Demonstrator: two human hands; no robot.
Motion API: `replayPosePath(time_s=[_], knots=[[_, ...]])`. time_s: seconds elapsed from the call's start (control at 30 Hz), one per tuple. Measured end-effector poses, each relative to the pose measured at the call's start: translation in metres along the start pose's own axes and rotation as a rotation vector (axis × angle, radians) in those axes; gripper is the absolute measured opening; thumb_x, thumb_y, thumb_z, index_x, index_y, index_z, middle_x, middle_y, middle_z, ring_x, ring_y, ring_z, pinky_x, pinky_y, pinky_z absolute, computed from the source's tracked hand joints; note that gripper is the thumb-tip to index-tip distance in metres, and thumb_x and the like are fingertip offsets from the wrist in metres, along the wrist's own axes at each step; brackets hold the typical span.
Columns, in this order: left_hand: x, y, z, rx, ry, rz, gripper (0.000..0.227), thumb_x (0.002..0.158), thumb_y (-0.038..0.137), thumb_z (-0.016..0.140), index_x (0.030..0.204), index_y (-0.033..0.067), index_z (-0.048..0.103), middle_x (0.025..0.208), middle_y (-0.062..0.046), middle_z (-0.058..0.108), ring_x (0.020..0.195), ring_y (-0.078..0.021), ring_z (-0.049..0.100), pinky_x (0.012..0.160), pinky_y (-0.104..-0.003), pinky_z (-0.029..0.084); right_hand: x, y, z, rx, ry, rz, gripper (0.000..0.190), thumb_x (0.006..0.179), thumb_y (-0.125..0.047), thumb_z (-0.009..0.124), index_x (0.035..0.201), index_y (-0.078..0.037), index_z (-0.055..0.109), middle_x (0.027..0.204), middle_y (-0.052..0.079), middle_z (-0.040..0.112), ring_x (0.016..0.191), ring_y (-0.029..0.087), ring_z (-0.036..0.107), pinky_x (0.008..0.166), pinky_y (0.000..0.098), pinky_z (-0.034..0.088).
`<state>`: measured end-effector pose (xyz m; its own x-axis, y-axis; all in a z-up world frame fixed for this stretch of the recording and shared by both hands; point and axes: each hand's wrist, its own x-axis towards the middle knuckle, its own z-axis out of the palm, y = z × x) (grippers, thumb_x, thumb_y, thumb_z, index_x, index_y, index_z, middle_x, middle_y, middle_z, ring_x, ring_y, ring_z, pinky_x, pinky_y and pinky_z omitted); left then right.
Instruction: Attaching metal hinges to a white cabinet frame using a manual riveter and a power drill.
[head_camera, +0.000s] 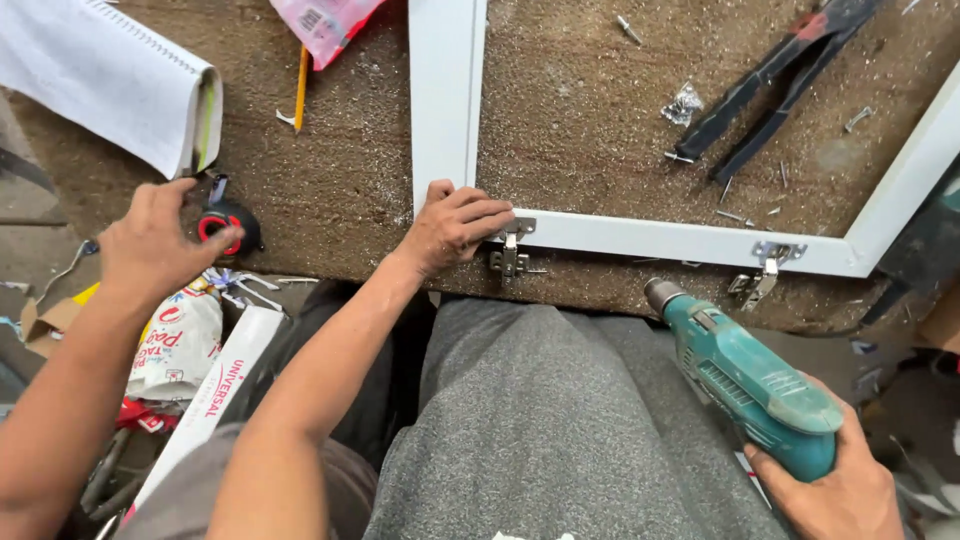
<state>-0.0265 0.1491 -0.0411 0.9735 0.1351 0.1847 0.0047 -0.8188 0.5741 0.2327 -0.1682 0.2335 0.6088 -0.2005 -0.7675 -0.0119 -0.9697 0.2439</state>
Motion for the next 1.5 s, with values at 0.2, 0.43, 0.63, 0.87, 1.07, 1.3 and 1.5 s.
replayPosePath(time_s=[0.2, 0.43, 0.63, 0.87, 1.07, 1.3, 1.5], knots=[[-0.001, -0.012, 0.0, -0.091, -0.023, 0.053, 0.034, 0.094, 0.012, 0.081, 0.127, 0.0134, 0.072, 0.125, -0.001, 0.075, 0.101, -0.0228, 0.064, 0.085, -0.038, 0.038, -0.017, -0.015, 0.012, -0.049, 0.008, 0.114, 0.096, 0.072, -0.027, 0.086, 0.158, -0.041, 0.043, 0.142, 0.012, 0.059, 0.122, 0.047, 0.058, 0.106, 0.0615, 0.047], [0.001, -0.013, 0.0, -0.093, 0.032, 0.05, 0.025, 0.098, 0.019, 0.079, 0.122, 0.0168, 0.075, 0.123, 0.0, 0.077, 0.099, -0.0222, 0.068, 0.084, -0.038, 0.036, -0.035, -0.008, 0.033, -0.02, 0.115, 0.031, 0.096, 0.068, -0.027, 0.089, 0.157, -0.028, 0.051, 0.13, 0.016, 0.069, 0.116, 0.041, 0.063, 0.099, 0.0522, 0.048], [0.003, -0.014, 0.001, -0.051, 0.029, 0.05, 0.021, 0.099, 0.025, 0.077, 0.118, 0.0191, 0.078, 0.121, 0.003, 0.077, 0.098, -0.0201, 0.068, 0.083, -0.037, 0.036, -0.048, -0.02, 0.034, 0.022, 0.111, 0.015, 0.092, 0.072, -0.026, 0.084, 0.157, -0.031, 0.051, 0.125, 0.015, 0.07, 0.111, 0.041, 0.064, 0.096, 0.0502, 0.048], [0.003, -0.018, 0.0, -0.04, 0.04, 0.078, 0.022, 0.097, 0.025, 0.079, 0.118, 0.0201, 0.078, 0.121, 0.004, 0.077, 0.098, -0.0191, 0.068, 0.082, -0.036, 0.037, -0.053, -0.025, 0.035, 0.054, 0.107, 0.018, 0.091, 0.072, -0.023, 0.084, 0.157, -0.029, 0.051, 0.126, 0.015, 0.069, 0.112, 0.04, 0.063, 0.097, 0.0489, 0.047], [0.003, -0.019, 0.001, -0.032, 0.032, 0.088, 0.023, 0.097, 0.026, 0.078, 0.12, 0.0204, 0.077, 0.122, 0.004, 0.077, 0.098, -0.0195, 0.066, 0.081, -0.036, 0.037, -0.055, -0.03, 0.037, 0.06, 0.109, 0.034, 0.092, 0.073, -0.022, 0.083, 0.158, -0.028, 0.05, 0.128, 0.017, 0.068, 0.115, 0.041, 0.062, 0.098, 0.0517, 0.047], [0.0, -0.021, 0.004, -0.023, 0.01, 0.094, 0.026, 0.096, 0.027, 0.077, 0.121, 0.0194, 0.076, 0.123, 0.002, 0.075, 0.098, -0.0192, 0.065, 0.083, -0.037, 0.036, -0.058, -0.03, 0.039, 0.067, 0.12, 0.022, 0.094, 0.071, -0.026, 0.082, 0.159, -0.025, 0.049, 0.13, 0.017, 0.067, 0.116, 0.04, 0.061, 0.099, 0.0495, 0.045], [0.004, -0.017, -0.002, -0.003, 0.009, 0.077, 0.021, 0.097, 0.029, 0.075, 0.117, 0.0225, 0.072, 0.12, 0.002, 0.07, 0.098, -0.018, 0.066, 0.082, -0.036, 0.033, -0.057, -0.028, 0.043, 0.052, 0.112, 0.032, 0.094, 0.068, -0.031, 0.083, 0.156, -0.027, 0.05, 0.13, 0.013, 0.067, 0.118, 0.038, 0.06, 0.102, 0.0505, 0.044]])
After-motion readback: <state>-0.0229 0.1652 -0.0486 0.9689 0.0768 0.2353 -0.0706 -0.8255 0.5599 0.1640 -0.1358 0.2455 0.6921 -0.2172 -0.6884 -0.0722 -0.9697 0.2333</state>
